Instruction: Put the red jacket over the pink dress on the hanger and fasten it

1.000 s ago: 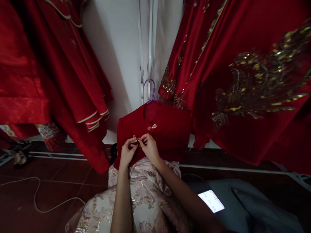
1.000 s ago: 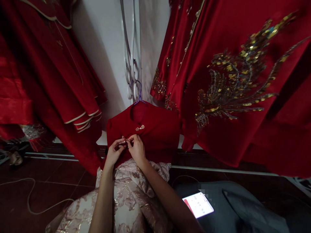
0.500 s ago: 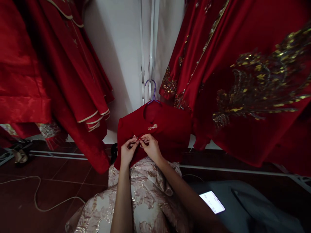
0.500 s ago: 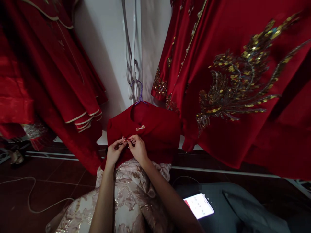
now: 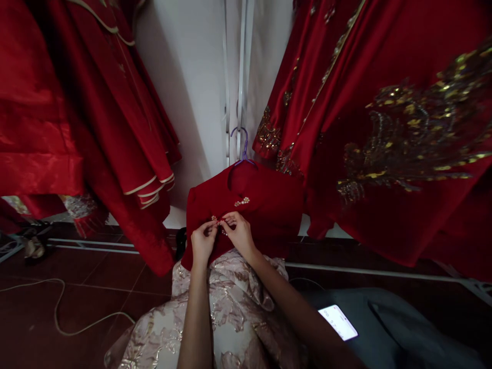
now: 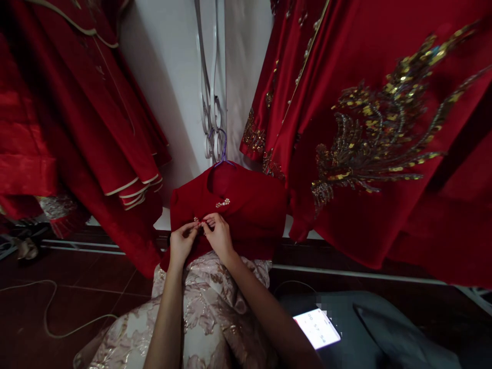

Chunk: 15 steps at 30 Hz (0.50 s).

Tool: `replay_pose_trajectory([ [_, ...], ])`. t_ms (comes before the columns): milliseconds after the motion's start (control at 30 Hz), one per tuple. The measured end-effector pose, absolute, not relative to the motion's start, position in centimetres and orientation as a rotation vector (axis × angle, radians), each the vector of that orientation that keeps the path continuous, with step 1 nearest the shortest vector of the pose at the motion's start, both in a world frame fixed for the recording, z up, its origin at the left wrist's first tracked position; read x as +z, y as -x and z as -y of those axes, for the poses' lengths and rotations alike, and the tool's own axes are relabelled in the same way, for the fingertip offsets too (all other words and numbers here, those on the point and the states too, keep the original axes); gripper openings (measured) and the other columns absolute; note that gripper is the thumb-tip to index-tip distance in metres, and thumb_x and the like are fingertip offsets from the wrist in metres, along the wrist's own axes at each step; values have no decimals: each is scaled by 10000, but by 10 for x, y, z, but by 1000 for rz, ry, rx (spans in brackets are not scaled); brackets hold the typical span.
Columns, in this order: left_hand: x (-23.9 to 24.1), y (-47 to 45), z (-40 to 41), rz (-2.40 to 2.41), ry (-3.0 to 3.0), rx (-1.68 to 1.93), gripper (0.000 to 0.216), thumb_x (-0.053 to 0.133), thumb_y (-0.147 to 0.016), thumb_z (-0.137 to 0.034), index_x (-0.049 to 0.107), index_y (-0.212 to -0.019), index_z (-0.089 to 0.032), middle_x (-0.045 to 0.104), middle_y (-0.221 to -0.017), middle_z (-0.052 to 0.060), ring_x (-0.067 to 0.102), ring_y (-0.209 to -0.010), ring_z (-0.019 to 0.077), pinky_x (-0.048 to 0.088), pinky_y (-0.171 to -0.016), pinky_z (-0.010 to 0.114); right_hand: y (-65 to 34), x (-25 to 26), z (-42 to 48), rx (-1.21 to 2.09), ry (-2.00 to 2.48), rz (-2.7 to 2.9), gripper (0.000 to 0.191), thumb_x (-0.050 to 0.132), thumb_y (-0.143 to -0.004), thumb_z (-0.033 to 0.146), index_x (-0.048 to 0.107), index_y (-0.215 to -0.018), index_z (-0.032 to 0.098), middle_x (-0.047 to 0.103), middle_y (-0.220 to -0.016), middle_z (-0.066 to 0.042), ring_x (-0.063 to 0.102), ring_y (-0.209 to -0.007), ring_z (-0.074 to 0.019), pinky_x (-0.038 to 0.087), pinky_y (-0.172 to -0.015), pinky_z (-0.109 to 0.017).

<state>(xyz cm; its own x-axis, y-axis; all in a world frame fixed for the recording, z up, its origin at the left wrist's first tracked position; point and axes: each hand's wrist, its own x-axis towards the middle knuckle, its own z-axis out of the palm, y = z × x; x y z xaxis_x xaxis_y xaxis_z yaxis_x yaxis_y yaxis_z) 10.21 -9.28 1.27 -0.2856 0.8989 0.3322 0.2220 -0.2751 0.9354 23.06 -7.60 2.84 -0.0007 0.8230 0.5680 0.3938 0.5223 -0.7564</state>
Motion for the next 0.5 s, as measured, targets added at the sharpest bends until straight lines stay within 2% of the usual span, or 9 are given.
replay_pose_trajectory([
  [167, 11, -100, 89, -1384, -1458, 1587, 181, 616, -723, -249, 689, -857, -152, 709, -838, 65, 660, -736, 162, 531, -725, 282, -232, 30, 73, 485, 1068, 1604, 90, 581, -768, 224, 577, -845, 178, 645, -795, -43, 620, -728, -149, 523, -703, -282],
  [333, 13, -103, 89, -1248, -1373, 1629, 182, 572, -742, -205, 641, -895, -135, 691, -852, 70, 652, -766, 145, 529, -748, 280, -247, 42, 73, 724, 1006, 1676, 113, 543, -793, 222, 594, -885, 180, 677, -836, -39, 648, -752, -131, 542, -719, -280],
  [500, 14, -108, 90, -1258, -1318, 1623, 247, 654, -700, -260, 655, -905, -123, 698, -865, 82, 653, -757, 148, 531, -747, 275, -249, 46, 73, 765, 990, 1718, 132, 584, -764, 230, 607, -882, 176, 680, -813, -34, 647, -732, -130, 546, -708, -280],
])
